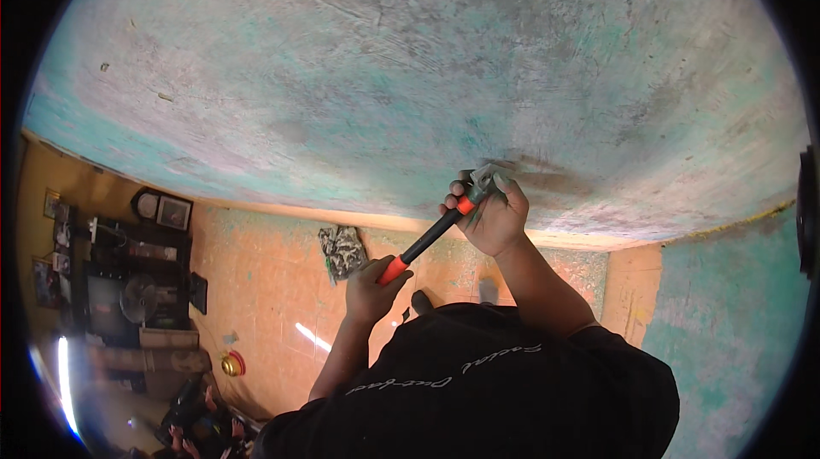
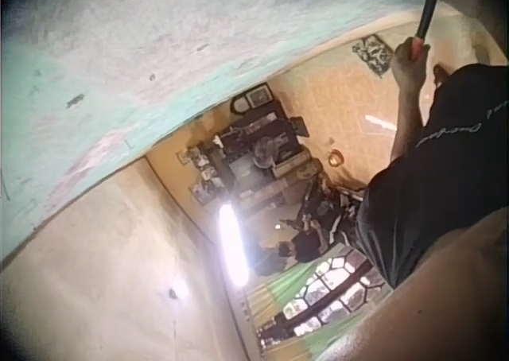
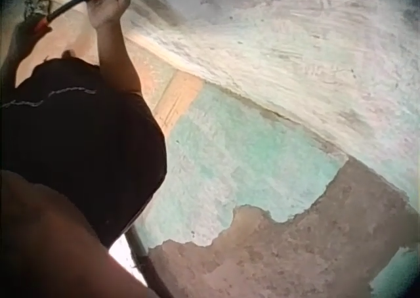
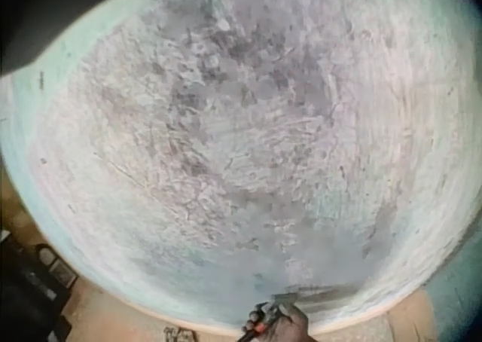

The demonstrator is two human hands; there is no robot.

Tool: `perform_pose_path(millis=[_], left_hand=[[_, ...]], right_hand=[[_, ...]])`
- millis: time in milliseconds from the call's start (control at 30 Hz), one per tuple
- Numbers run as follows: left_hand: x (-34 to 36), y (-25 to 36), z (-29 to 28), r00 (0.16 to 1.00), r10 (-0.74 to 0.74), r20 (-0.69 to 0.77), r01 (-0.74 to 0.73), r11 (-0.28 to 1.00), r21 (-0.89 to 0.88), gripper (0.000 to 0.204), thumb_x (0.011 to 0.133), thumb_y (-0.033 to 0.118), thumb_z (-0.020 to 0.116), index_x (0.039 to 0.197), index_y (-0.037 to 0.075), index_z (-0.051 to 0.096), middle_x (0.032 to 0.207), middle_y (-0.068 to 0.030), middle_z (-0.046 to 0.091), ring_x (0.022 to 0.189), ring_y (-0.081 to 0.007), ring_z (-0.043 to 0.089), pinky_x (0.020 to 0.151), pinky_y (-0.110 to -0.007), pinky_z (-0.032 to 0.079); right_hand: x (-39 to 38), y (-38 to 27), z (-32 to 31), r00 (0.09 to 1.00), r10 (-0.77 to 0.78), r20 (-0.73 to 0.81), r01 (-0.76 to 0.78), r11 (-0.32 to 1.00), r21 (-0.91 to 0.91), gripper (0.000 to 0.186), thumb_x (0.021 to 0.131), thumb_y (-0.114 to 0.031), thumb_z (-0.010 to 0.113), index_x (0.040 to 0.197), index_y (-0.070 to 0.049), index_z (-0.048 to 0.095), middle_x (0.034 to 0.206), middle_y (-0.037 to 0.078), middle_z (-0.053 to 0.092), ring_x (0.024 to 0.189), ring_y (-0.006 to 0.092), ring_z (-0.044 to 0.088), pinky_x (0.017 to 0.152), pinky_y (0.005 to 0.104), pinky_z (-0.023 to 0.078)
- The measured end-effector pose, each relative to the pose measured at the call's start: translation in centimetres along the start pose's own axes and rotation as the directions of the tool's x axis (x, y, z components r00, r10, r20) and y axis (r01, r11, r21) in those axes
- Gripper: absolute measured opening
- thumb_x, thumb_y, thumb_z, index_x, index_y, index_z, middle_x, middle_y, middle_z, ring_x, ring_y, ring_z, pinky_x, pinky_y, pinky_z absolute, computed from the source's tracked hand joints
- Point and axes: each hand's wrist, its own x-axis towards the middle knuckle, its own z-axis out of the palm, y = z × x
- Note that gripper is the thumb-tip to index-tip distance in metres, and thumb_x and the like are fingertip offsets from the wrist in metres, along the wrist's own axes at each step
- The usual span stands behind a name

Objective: Scraping old paint and plaster from an indoor wall using a hand-held scraper tool.

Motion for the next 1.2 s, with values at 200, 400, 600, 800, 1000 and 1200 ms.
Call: perform_pose_path(millis=[200,400,600,800,1000,1200], left_hand=[[-0.2,2.3,-1.6,0.998,-0.004,-0.069,0.007,0.999,0.051,0.027,0.066,0.017,0.075,0.084,0.002,0.062,0.068,-0.0121,0.059,0.059,-0.0280,0.058,0.053,-0.035,0.045],[-0.9,4.1,-4.5,0.993,0.036,-0.113,-0.026,0.996,0.089,0.028,0.064,0.011,0.077,0.085,-0.001,0.062,0.065,-0.0098,0.057,0.054,-0.0190,0.052,0.051,-0.030,0.042],[-2.1,4.8,-6.5,0.991,-0.050,-0.127,0.051,0.999,-0.002,0.028,0.068,0.011,0.075,0.088,-0.003,0.062,0.060,-0.0041,0.053,0.054,-0.0091,0.049,0.049,-0.026,0.040],[-2.8,3.6,-7.1,0.979,-0.185,0.091,0.197,0.969,-0.152,0.025,0.077,0.013,0.068,0.095,-0.002,0.060,0.059,0.0021,0.051,0.053,-0.0048,0.048,0.048,-0.022,0.039],[-2.5,4.5,-7.0,0.968,-0.172,0.185,0.208,0.957,-0.200,0.023,0.083,0.016,0.060,0.100,0.001,0.057,0.059,0.0019,0.049,0.052,-0.0056,0.045,0.050,-0.022,0.038],[-2.0,5.4,-6.2,0.988,-0.122,0.098,0.135,0.981,-0.140,0.020,0.084,0.015,0.058,0.099,0.002,0.055,0.059,-0.0007,0.047,0.054,-0.0079,0.044,0.051,-0.025,0.037]], right_hand=[[0.4,0.2,0.6,0.983,-0.001,0.185,-0.009,0.999,0.052,0.045,0.081,-0.038,0.049,0.106,-0.001,0.052,0.093,0.012,0.056,0.088,0.0268,0.053,0.086,0.0412,0.039],[2.2,1.3,3.1,0.950,-0.052,0.308,0.066,0.997,-0.034,0.041,0.084,-0.036,0.046,0.105,-0.002,0.054,0.091,0.013,0.056,0.085,0.0270,0.054,0.079,0.0389,0.043],[3.7,2.8,6.0,0.972,0.000,0.237,0.055,0.973,-0.225,0.042,0.086,-0.044,0.045,0.103,-0.006,0.050,0.083,0.006,0.054,0.076,0.0188,0.052,0.076,0.0372,0.041],[4.6,4.0,7.4,0.981,-0.134,0.138,0.171,0.938,-0.302,0.042,0.088,-0.044,0.046,0.104,-0.005,0.050,0.076,0.003,0.052,0.064,0.0151,0.051,0.063,0.0329,0.042],[4.9,3.9,8.1,0.980,-0.200,-0.006,0.185,0.915,-0.357,0.044,0.091,-0.046,0.039,0.107,-0.007,0.050,0.071,0.003,0.050,0.050,0.0121,0.044,0.050,0.0290,0.038],[5.2,3.7,9.1,0.980,-0.182,-0.080,0.154,0.950,-0.272,0.036,0.090,-0.045,0.042,0.093,-0.010,0.050,0.060,-0.001,0.041,0.045,0.0098,0.040,0.046,0.0268,0.036]])
